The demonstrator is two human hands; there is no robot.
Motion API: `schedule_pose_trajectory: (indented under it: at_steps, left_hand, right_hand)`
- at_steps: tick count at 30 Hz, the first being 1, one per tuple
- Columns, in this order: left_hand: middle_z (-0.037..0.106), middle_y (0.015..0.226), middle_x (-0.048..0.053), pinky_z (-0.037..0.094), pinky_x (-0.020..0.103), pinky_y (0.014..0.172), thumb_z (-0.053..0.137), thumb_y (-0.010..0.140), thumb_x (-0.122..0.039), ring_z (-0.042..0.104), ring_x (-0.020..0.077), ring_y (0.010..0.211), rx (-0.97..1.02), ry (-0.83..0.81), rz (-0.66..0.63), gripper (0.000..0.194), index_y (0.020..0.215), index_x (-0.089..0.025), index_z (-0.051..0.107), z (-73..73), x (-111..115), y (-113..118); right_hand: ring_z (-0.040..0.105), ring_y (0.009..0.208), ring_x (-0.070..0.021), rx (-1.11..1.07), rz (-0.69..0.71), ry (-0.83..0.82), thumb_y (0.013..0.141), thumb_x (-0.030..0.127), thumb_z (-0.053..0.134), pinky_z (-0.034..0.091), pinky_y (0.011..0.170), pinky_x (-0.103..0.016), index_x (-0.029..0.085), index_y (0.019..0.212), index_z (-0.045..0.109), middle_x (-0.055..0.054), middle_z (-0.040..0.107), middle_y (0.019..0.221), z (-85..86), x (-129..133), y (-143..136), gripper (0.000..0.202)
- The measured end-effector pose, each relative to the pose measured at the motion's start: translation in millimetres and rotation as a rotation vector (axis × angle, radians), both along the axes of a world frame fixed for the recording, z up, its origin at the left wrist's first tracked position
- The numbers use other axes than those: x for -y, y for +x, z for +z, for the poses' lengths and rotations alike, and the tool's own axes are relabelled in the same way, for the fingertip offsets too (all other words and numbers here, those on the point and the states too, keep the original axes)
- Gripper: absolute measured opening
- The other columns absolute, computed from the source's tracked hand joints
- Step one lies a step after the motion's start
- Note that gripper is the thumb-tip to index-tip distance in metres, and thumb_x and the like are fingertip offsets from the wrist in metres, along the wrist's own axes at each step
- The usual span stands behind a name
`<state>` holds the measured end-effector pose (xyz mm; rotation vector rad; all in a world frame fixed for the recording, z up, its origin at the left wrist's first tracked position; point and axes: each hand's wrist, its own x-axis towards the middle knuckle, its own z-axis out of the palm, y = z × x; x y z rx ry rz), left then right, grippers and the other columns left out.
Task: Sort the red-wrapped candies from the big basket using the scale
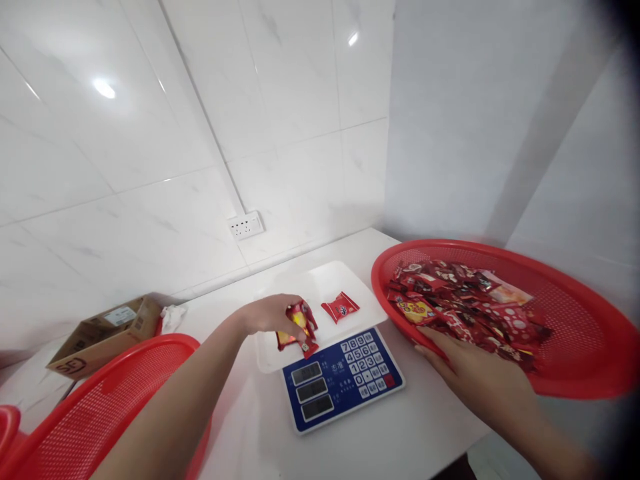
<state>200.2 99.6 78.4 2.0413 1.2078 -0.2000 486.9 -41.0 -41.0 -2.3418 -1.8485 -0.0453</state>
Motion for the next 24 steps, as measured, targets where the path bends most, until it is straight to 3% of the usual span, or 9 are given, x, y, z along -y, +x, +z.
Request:
schedule_pose_trajectory:
  at_steps: [3,6,10,16,20,22,24]
  left_hand:
    - [0.064,0.104,0.002,0.049,0.028,0.067,0.075,0.05,-0.025,0.061,0.0231,0.092,-0.036,-0.12,-0.13,0.067,0.114,-0.026,0.056,2.7,11,-1]
    - [0.063,0.105,0.004,0.048,0.029,0.061,0.074,0.051,-0.025,0.059,0.0253,0.091,-0.084,-0.166,-0.214,0.066,0.114,-0.027,0.055,-4.7,15,2]
    - [0.063,0.097,0.003,0.048,0.032,0.062,0.075,0.049,-0.023,0.059,0.0253,0.087,-0.045,-0.166,-0.187,0.06,0.107,-0.026,0.059,-12.7,14,4]
    - [0.06,0.102,0.005,0.046,0.04,0.078,0.079,0.045,-0.026,0.056,0.0295,0.096,0.062,-0.131,-0.077,0.059,0.102,-0.025,0.062,-8.2,9,4]
    - [0.052,0.126,0.008,0.046,0.034,0.087,0.077,0.053,-0.032,0.055,0.0246,0.106,0.242,-0.193,0.051,0.087,0.131,-0.027,0.039,-9.6,7,22]
    - [0.04,0.139,0.014,0.045,0.03,0.089,0.077,0.054,-0.035,0.053,0.023,0.112,0.315,-0.222,0.12,0.105,0.14,-0.024,0.018,-14.5,7,38]
    - [0.038,0.14,0.018,0.046,0.03,0.089,0.077,0.053,-0.036,0.053,0.0235,0.113,0.343,-0.249,0.175,0.114,0.142,-0.017,0.009,-20.7,6,54]
  right_hand:
    - [0.065,0.09,-0.03,-0.005,-0.007,-0.004,0.089,0.047,0.028,0.054,0.057,-0.041,0.03,0.119,0.055,-0.003,0.067,0.11,-0.9,0,0,0.044]
    - [0.065,0.089,-0.0303,-0.006,-0.011,0.002,0.088,0.047,0.028,0.054,0.058,-0.042,0.029,0.118,0.056,-0.003,0.067,0.11,-0.8,0,-1,0.044]
    - [0.065,0.09,-0.0304,-0.014,0.001,0.005,0.088,0.047,0.028,0.054,0.058,-0.043,0.028,0.117,0.056,-0.003,0.066,0.112,-0.6,-2,-1,0.044]
    - [0.066,0.085,-0.0293,-0.014,0.002,0.02,0.088,0.045,0.03,0.053,0.059,-0.043,0.028,0.117,0.057,-0.004,0.068,0.108,1.0,-1,-1,0.043]
    - [0.065,0.089,-0.0302,-0.029,-0.012,-0.013,0.088,0.046,0.028,0.053,0.057,-0.043,0.028,0.118,0.056,-0.003,0.067,0.108,5.3,0,-3,0.044]
    - [0.065,0.09,-0.0296,-0.031,-0.01,-0.018,0.089,0.046,0.029,0.054,0.058,-0.042,0.029,0.118,0.055,-0.003,0.066,0.11,7.6,0,-4,0.044]
    - [0.065,0.089,-0.0286,-0.023,-0.013,-0.019,0.089,0.045,0.029,0.054,0.058,-0.041,0.03,0.118,0.055,-0.003,0.067,0.11,9.3,0,-5,0.042]
